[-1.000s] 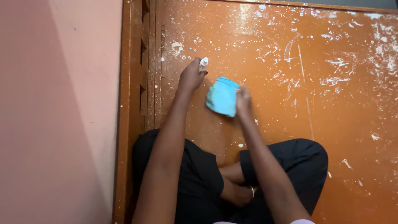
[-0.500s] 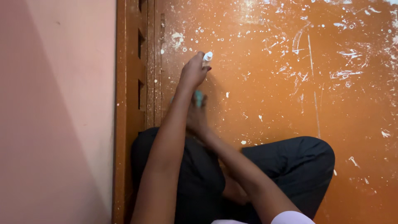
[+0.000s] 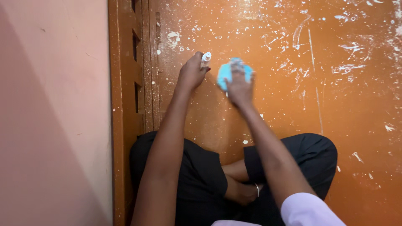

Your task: The person sits on the floor and cleans a large orange wooden surface using a spray bottle and a blue cloth. They repeatedly spray the surface and wipe it down in circular and back-and-forth motions.

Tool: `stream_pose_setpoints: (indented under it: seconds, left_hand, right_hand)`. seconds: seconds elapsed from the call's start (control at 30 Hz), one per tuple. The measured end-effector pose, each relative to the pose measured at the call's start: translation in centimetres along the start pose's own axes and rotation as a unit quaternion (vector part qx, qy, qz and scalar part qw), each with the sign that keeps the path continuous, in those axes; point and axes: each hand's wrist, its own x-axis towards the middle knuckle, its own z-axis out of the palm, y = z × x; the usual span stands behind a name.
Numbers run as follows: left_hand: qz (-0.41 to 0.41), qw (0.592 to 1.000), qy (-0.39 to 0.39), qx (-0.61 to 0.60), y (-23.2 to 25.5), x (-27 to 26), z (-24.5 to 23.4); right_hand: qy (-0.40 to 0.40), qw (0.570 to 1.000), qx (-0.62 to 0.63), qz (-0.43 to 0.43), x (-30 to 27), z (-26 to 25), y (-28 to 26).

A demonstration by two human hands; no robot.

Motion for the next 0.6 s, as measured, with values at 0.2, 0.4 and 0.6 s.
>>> stream_pose_setpoints:
  seconds: [0.2,0.4,0.6]
  left_hand:
    - [-0.004,1.000,-0.006,-0.005,0.2,-0.2,-0.2]
    - [-0.008,1.000,-0.011,0.009,-0.7,0.4,0.5]
    - [0.008,1.000,0.008,0.021,-1.6,0.4,0.7]
  right_hand:
    - [-0.053,0.970,0.013,0.237,-3.6,-1.4,12.6]
    - [-0.052,0.924,-0.020,0.378,-6.1,-0.1,10.1]
    - [-0.031,0.982,0.019,0.184,-9.4,-1.0,-4.0]
